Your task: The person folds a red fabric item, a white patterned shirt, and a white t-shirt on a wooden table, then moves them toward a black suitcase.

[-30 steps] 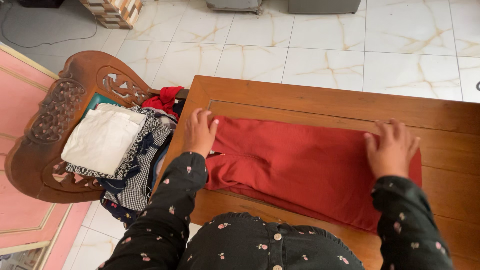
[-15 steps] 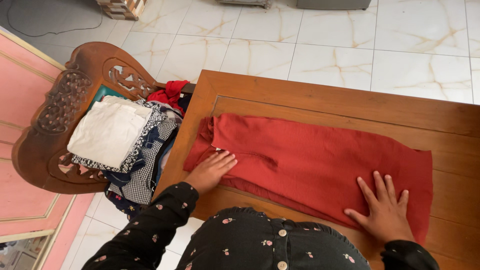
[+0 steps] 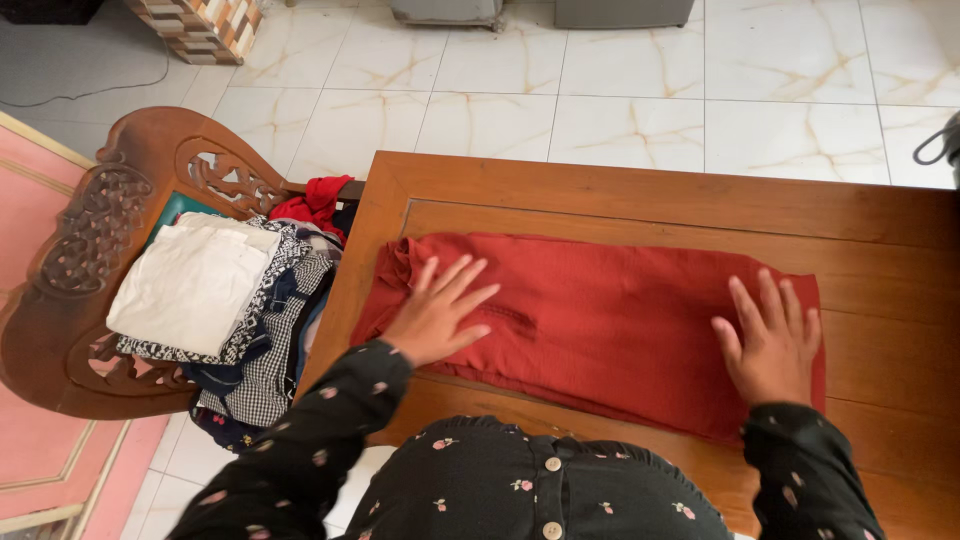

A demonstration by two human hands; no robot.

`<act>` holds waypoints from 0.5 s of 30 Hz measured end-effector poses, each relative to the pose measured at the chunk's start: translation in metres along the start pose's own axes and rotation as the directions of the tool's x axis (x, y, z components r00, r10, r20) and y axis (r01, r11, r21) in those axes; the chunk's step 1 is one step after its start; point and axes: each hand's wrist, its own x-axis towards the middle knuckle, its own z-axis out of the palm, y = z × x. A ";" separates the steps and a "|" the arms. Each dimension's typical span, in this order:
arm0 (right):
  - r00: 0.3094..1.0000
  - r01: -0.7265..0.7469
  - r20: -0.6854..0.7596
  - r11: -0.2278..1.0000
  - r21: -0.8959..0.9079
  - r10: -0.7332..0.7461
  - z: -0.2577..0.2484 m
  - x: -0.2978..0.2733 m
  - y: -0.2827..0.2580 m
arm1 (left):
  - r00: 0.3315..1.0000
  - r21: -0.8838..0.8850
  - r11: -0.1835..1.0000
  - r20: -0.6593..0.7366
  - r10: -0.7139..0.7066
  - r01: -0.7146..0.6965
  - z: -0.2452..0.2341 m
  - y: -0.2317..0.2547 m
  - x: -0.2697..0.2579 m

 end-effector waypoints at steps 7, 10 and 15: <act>0.953 -0.281 0.081 0.951 -0.129 0.293 0.027 0.024 0.032 | 0.879 -0.082 0.899 0.265 -0.396 0.429 0.037 0.017 0.054; 0.943 -0.303 0.068 0.926 -0.223 0.325 0.019 0.024 0.042 | 0.811 -0.066 0.858 0.372 -0.452 0.509 0.042 0.016 0.058; 0.683 -0.710 0.236 0.704 -0.003 0.691 -0.013 -0.003 0.041 | 0.951 -0.058 0.951 0.074 -0.300 0.304 0.039 0.046 0.070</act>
